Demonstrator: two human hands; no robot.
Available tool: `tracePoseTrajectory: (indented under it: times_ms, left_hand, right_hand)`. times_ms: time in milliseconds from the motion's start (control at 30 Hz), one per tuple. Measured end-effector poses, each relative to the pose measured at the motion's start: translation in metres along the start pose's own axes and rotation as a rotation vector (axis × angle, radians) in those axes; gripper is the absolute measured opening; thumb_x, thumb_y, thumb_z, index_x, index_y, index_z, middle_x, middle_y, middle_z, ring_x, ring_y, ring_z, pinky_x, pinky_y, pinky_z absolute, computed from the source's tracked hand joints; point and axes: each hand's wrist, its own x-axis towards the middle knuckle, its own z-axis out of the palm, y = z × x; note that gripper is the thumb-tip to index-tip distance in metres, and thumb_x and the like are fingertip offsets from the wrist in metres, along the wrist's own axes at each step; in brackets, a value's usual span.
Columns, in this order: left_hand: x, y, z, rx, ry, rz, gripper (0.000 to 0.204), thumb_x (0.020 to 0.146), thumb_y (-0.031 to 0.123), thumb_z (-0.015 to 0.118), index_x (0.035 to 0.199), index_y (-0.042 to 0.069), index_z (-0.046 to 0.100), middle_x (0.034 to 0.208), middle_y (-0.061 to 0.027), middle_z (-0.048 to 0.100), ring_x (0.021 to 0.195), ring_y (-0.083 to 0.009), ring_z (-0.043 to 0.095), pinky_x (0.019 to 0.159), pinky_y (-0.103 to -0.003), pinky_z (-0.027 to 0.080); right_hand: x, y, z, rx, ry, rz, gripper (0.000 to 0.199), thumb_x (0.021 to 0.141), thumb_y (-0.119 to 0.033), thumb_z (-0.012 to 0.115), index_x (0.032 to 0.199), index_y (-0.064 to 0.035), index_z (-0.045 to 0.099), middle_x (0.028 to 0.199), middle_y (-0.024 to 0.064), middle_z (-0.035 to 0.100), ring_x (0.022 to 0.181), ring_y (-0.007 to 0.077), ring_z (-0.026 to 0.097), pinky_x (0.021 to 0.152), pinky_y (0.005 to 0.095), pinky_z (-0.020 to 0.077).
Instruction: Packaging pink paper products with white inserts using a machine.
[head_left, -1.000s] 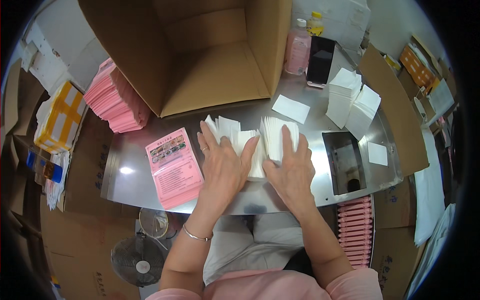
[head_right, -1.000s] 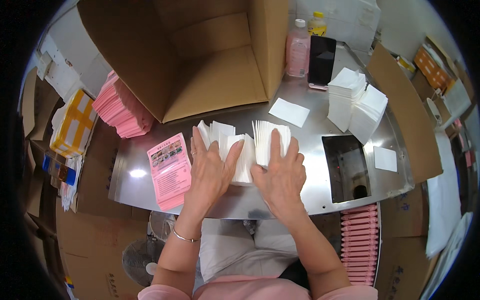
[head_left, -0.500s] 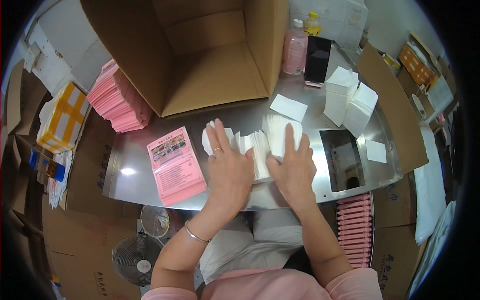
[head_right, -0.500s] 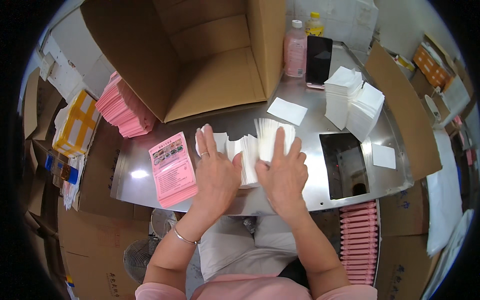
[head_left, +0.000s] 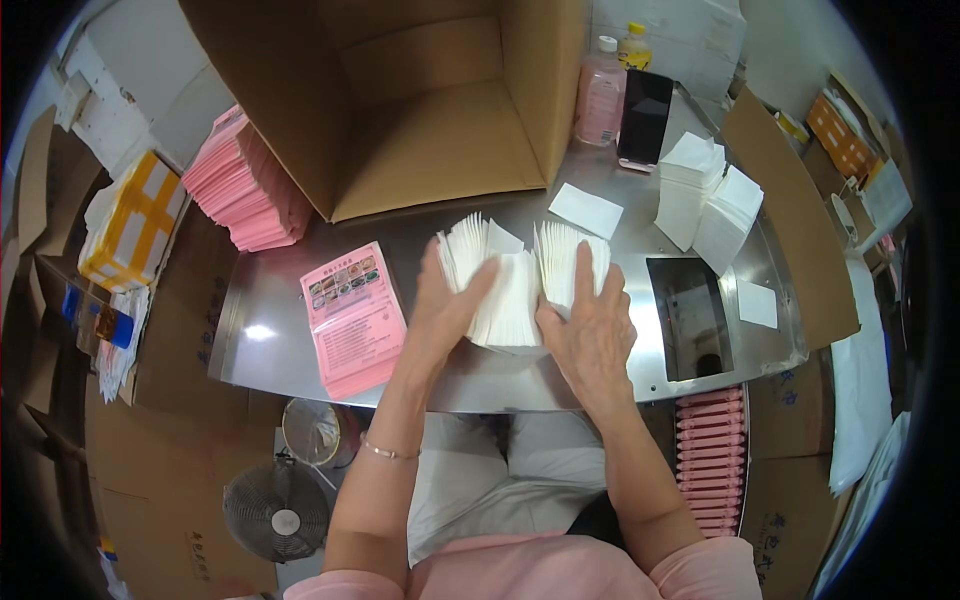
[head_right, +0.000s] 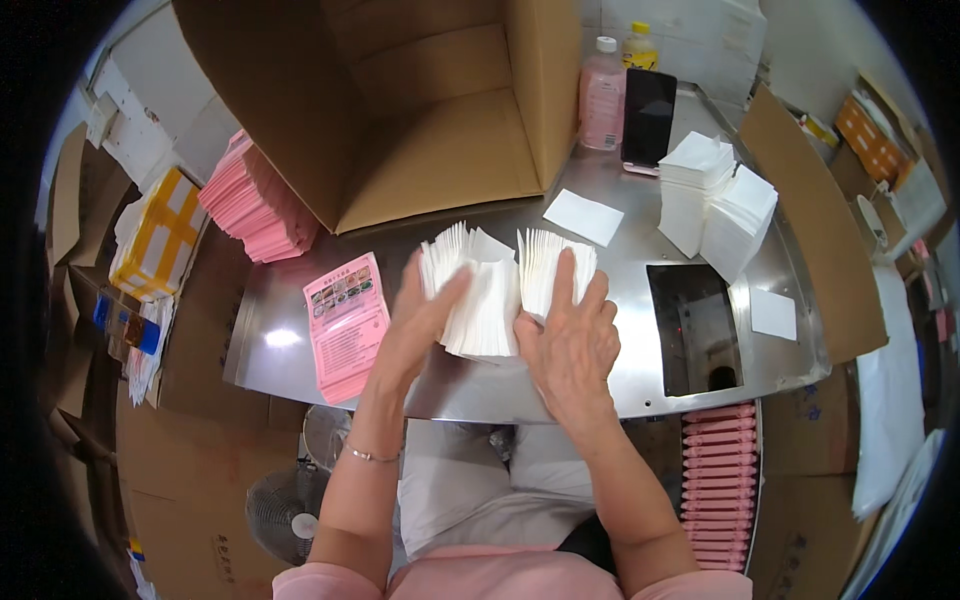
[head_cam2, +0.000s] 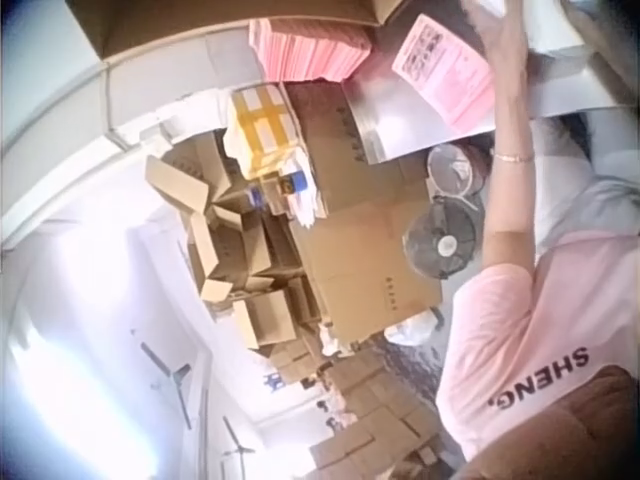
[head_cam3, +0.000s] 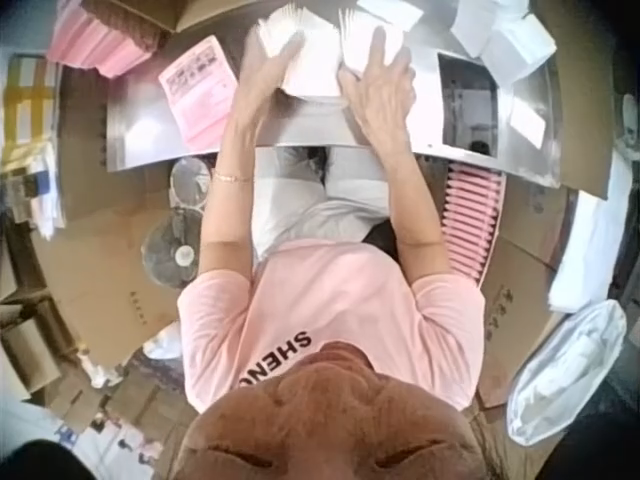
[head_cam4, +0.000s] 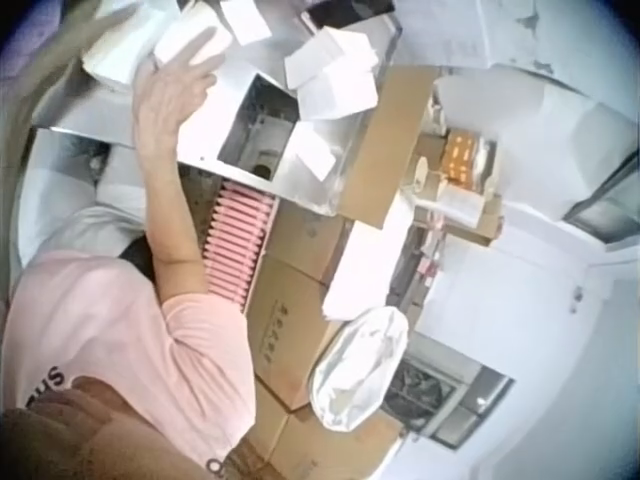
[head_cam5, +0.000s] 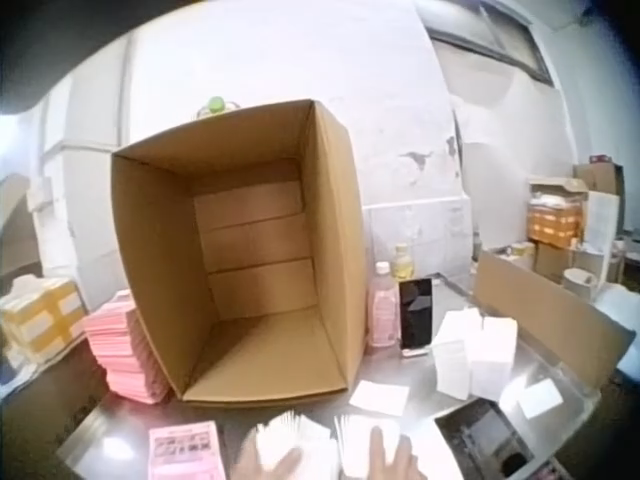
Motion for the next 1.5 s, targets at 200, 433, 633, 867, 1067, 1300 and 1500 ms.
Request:
tracePoseTrajectory:
  times_ms: [200,433,633,867,1067,1300,1500]
  left_hand:
    - [0.002,0.002,0.008,0.147,-0.077,0.081,0.084,0.084,0.021,0.063,0.156,0.008,0.021,0.140,-0.0256,0.048,0.129,-0.0399,0.046,0.110,-0.047,0.034]
    - [-0.016,-0.005,-0.013,0.705,-0.044,0.176,0.073,0.093,0.030,0.053,0.151,-0.004,0.024,0.146,-0.0339,0.032,0.128,-0.0564,0.036,0.111,-0.055,0.029]
    - [-0.028,0.024,-0.006,0.672,-0.054,0.098,0.102,0.085,0.050,0.068,0.152,-0.006,0.017,0.152,-0.0376,0.021,0.138,-0.0557,0.026,0.114,-0.054,0.028]
    - [-0.024,0.014,-0.017,0.716,-0.147,0.150,0.102,0.078,0.036,0.075,0.153,-0.004,0.018,0.149,-0.0350,0.027,0.136,-0.0494,0.031,0.111,-0.050,0.032]
    - [-0.019,0.010,-0.010,0.934,-0.062,0.212,0.093,0.071,0.020,0.073,0.150,0.000,0.027,0.126,-0.0291,0.046,0.110,-0.0485,0.051,0.094,-0.054,0.047]
    - [0.003,0.013,-0.046,0.369,0.021,0.176,0.070,0.076,0.020,0.070,0.137,-0.005,0.046,0.109,-0.0256,0.066,0.100,-0.0336,0.067,0.087,-0.040,0.053]
    - [0.016,-0.015,-0.061,0.078,-0.091,-0.229,0.063,0.081,0.023,0.066,0.131,-0.012,0.049,0.122,-0.0258,0.061,0.112,-0.0332,0.060,0.101,-0.037,0.045]
  right_hand:
    - [0.009,-0.020,0.011,0.089,0.005,-0.039,0.077,0.072,-0.024,0.071,0.142,-0.0044,0.046,0.124,0.0267,0.050,0.101,0.0445,0.059,0.079,0.0504,0.0536]
    - [0.010,-0.030,0.007,0.067,-0.137,-0.102,0.077,0.070,-0.024,0.072,0.141,-0.0075,0.048,0.121,0.0238,0.052,0.096,0.0416,0.057,0.078,0.0479,0.0528]
    - [0.001,-0.019,0.023,0.113,0.055,-0.125,0.071,0.072,-0.024,0.073,0.139,-0.0129,0.053,0.126,0.0217,0.052,0.100,0.0426,0.059,0.080,0.0483,0.0535]
    - [0.005,-0.010,0.020,0.126,0.052,-0.104,0.076,0.067,-0.021,0.073,0.139,-0.0120,0.053,0.125,0.0199,0.053,0.100,0.0395,0.061,0.080,0.0475,0.0540]
    - [0.007,-0.006,0.022,0.094,0.084,-0.120,0.080,0.064,-0.020,0.073,0.140,-0.0119,0.051,0.124,0.0188,0.055,0.099,0.0397,0.062,0.081,0.0475,0.0539]
    - [0.008,0.011,0.017,0.053,0.121,-0.106,0.080,0.064,-0.019,0.072,0.140,-0.0123,0.051,0.125,0.0203,0.055,0.099,0.0410,0.062,0.081,0.0477,0.0541]
    - [0.005,0.015,0.014,0.038,0.128,-0.114,0.080,0.064,-0.018,0.072,0.141,-0.0119,0.050,0.125,0.0225,0.055,0.097,0.0420,0.061,0.080,0.0482,0.0533]
